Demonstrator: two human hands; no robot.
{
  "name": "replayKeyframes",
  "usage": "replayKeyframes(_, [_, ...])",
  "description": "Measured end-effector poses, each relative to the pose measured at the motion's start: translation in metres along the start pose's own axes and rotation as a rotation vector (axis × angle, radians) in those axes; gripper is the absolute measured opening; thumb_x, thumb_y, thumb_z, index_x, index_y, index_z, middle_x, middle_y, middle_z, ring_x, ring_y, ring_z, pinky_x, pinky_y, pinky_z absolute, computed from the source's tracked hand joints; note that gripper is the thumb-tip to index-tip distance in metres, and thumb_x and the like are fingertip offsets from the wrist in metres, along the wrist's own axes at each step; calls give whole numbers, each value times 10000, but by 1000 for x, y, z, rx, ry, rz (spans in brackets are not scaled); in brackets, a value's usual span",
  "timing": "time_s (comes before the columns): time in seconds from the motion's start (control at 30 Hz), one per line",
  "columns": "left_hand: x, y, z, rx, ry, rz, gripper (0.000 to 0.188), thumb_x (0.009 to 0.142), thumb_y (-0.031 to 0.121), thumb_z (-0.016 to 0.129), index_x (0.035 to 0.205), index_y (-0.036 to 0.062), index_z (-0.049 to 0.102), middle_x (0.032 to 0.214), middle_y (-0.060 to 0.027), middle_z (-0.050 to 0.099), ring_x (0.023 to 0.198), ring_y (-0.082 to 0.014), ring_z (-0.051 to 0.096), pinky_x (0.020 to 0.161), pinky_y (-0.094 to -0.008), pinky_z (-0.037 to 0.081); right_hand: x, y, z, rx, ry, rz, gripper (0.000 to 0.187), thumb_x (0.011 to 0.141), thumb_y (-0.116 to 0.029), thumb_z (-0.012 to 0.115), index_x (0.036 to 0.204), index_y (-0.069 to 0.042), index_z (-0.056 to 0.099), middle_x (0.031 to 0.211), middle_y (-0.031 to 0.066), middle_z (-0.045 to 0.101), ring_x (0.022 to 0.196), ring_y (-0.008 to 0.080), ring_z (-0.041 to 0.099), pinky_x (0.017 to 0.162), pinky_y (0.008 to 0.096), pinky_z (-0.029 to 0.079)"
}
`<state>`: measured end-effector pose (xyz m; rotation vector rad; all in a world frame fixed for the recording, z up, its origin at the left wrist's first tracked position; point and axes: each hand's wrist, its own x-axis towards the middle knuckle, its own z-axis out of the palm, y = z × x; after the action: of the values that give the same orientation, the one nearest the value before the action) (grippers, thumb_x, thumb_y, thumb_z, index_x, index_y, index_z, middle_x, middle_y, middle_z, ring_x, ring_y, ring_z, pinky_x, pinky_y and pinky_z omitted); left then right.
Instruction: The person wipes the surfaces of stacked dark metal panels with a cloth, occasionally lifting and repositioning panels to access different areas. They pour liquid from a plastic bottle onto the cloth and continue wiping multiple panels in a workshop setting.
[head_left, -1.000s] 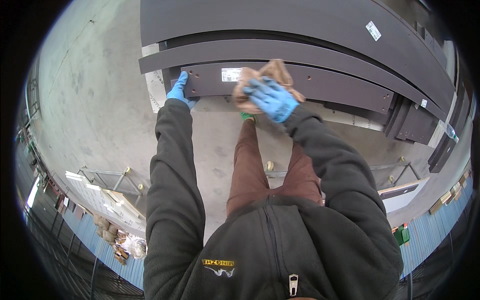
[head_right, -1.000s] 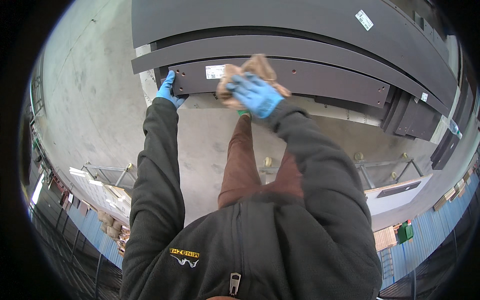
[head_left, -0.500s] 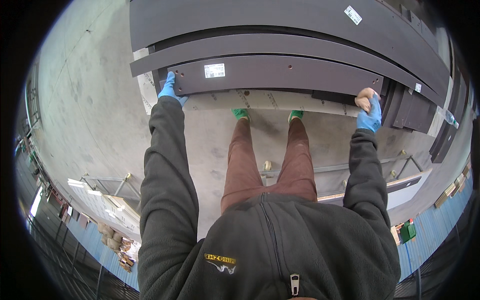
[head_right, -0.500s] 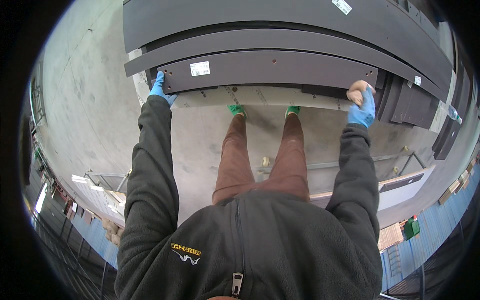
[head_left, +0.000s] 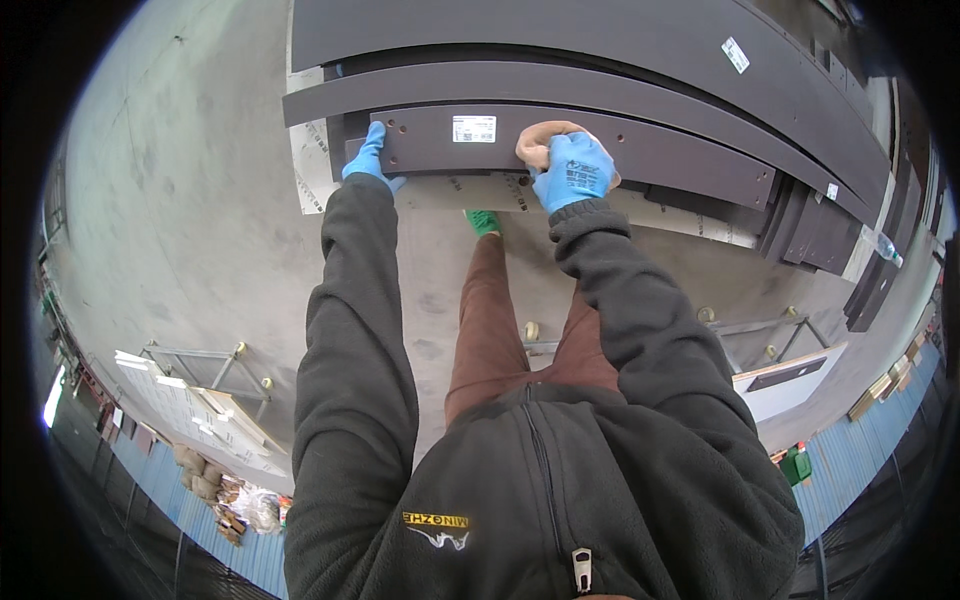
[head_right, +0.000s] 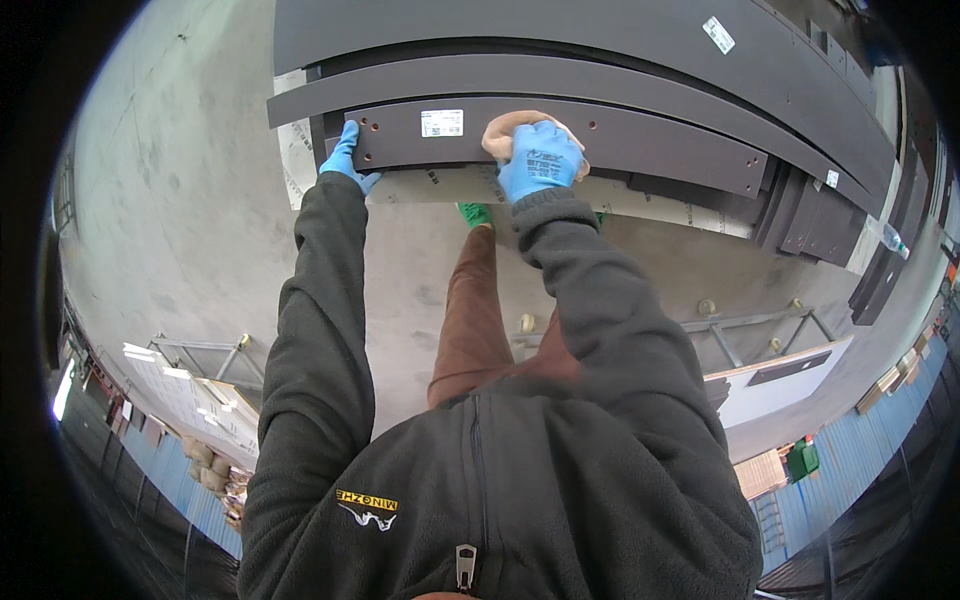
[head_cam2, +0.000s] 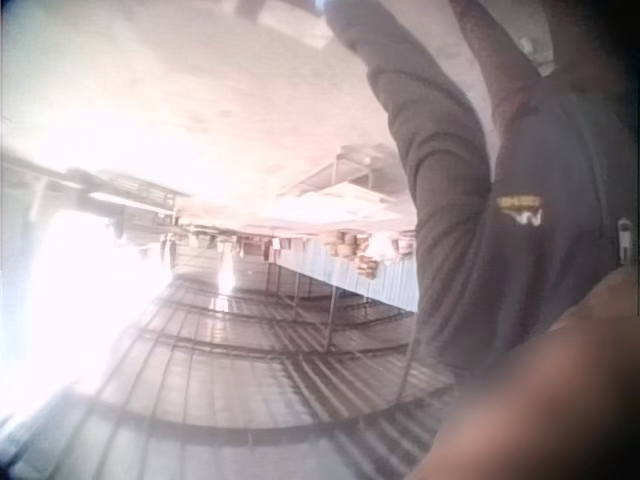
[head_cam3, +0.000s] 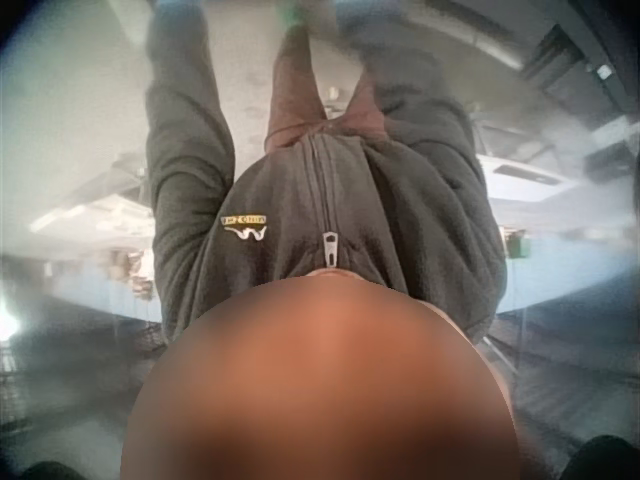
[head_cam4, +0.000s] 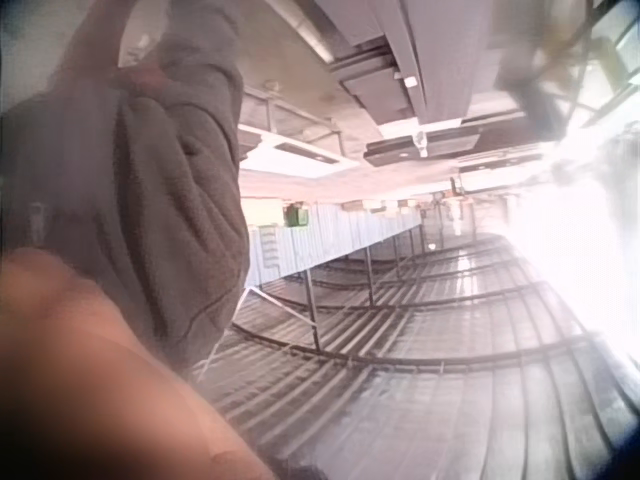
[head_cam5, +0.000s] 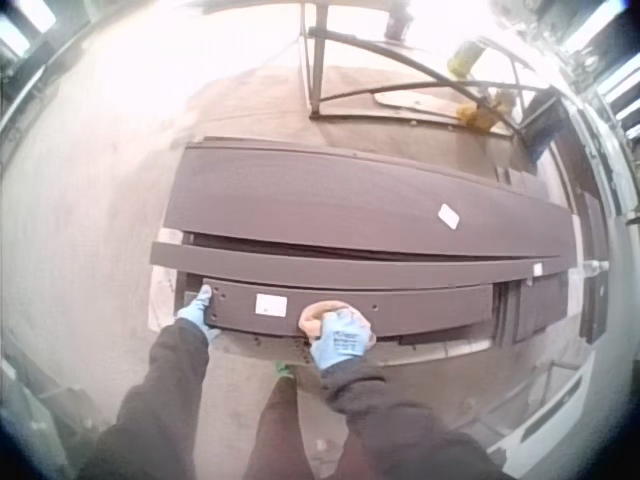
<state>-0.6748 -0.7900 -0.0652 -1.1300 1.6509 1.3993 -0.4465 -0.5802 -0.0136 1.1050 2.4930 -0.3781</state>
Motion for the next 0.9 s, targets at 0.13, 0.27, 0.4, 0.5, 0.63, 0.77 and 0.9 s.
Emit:
replayKeyframes(0.13, [-1,5,0,33,7,-21,958,740,395,997,1490,26,528,1541,-175,510,1353,-387,559,1062,-626,551,-1,-3,-7,90,36,-75,352,778,-351,870,1019,-102,805,1049,163,767,949,334,762,841,462,617])
replayKeyframes(0.27, [-1,5,2,102,63,-5,956,752,405,988,1472,-20,525,1483,-199,549,1293,-389,603,993,-583,612,0,4,-8,27,114,-107,355,800,-355,848,1054,-108,817,1123,166,759,993,330,763,850,463,623])
replayKeyframes(0.4, [-3,2,4,97,88,6,963,763,426,977,1474,-32,517,1489,-211,541,1300,-391,598,986,-581,616,3,0,-7,-65,-14,-53,381,806,-366,856,1085,-112,809,1143,176,755,1007,327,766,874,455,623])
replayKeyframes(0.5, [-4,4,4,88,87,-11,983,758,424,981,1495,-9,495,1510,-197,531,1330,-392,575,1040,-613,564,4,-2,-10,-40,-33,-33,399,785,-378,877,1065,-104,801,1144,179,751,1006,333,761,876,459,619])
replayKeyframes(0.63, [-5,5,7,45,98,-37,1022,756,421,983,1541,37,453,1556,-175,505,1395,-392,525,1153,-649,467,1,-2,-15,7,54,-83,380,807,-392,861,1043,-98,816,1095,171,767,965,337,770,841,468,629])
replayKeyframes(0.77, [-11,1,13,70,143,-12,1014,784,430,962,1560,36,441,1586,-170,476,1416,-392,504,1155,-628,474,0,-14,-11,-15,14,-40,362,853,-407,816,1069,-117,840,1029,145,788,909,317,787,761,497,645])
replayKeyframes(0.9, [-21,5,11,17,58,-24,1013,793,443,953,1567,37,440,1602,-156,465,1443,-394,480,1155,-619,477,1,-8,-9,85,-28,-96,323,833,-368,822,1050,-129,841,1022,140,788,907,309,787,766,502,639])
